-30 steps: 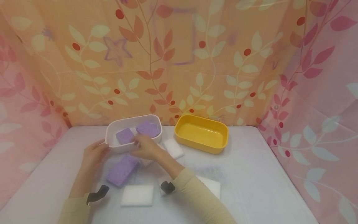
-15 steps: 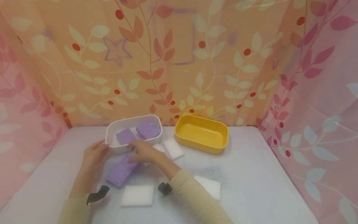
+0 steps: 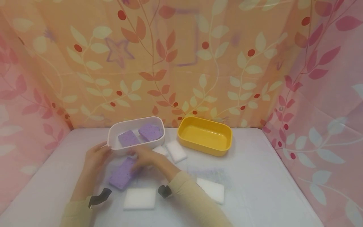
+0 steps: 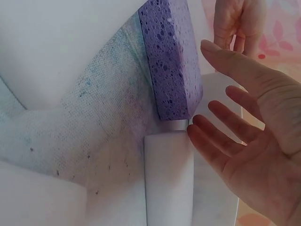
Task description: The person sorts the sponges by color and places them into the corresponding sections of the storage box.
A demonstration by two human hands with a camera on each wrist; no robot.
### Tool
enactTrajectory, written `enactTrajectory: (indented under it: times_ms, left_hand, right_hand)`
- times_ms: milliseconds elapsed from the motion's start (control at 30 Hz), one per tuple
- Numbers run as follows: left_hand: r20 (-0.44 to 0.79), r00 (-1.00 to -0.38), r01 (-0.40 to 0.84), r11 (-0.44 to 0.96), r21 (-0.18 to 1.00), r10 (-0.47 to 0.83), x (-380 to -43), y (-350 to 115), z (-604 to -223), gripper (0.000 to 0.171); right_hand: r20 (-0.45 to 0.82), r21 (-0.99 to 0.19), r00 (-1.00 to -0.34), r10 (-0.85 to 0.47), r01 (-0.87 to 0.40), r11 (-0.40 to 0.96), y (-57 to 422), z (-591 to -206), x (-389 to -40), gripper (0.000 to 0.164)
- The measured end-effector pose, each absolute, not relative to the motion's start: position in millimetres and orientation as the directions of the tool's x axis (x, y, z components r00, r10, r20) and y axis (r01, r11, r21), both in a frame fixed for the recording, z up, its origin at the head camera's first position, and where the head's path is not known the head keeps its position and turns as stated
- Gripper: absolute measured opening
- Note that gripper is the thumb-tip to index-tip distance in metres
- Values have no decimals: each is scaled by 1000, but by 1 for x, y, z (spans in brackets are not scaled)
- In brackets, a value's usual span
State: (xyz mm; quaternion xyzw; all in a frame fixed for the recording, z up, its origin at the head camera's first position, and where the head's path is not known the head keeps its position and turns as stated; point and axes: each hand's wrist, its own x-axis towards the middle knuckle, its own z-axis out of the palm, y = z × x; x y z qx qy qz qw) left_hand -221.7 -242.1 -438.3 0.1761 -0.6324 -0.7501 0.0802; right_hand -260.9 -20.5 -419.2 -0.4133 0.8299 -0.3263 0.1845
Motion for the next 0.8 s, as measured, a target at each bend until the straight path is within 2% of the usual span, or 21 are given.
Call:
enactTrajectory:
  times_ms: [333,533,800]
  left_hand:
    - [-166,-925,-105,-190,976,-341,-222,-242,-438,57]
    - [-198,-919,-142,-184,973,-340,-223,-243,-439,57]
    - [-187,-922,-126,-192,973,-340,-223,-245,-441,56]
  right_hand:
    - [-71,-677,-566,-821,-577,457,-29,-426,-266,78]
    - [-124,-633,-551,-825,-596,493,-33,-426,-271,81]
    - [-154,-593,-533,-832,-624,509,-35,-427,-273,80]
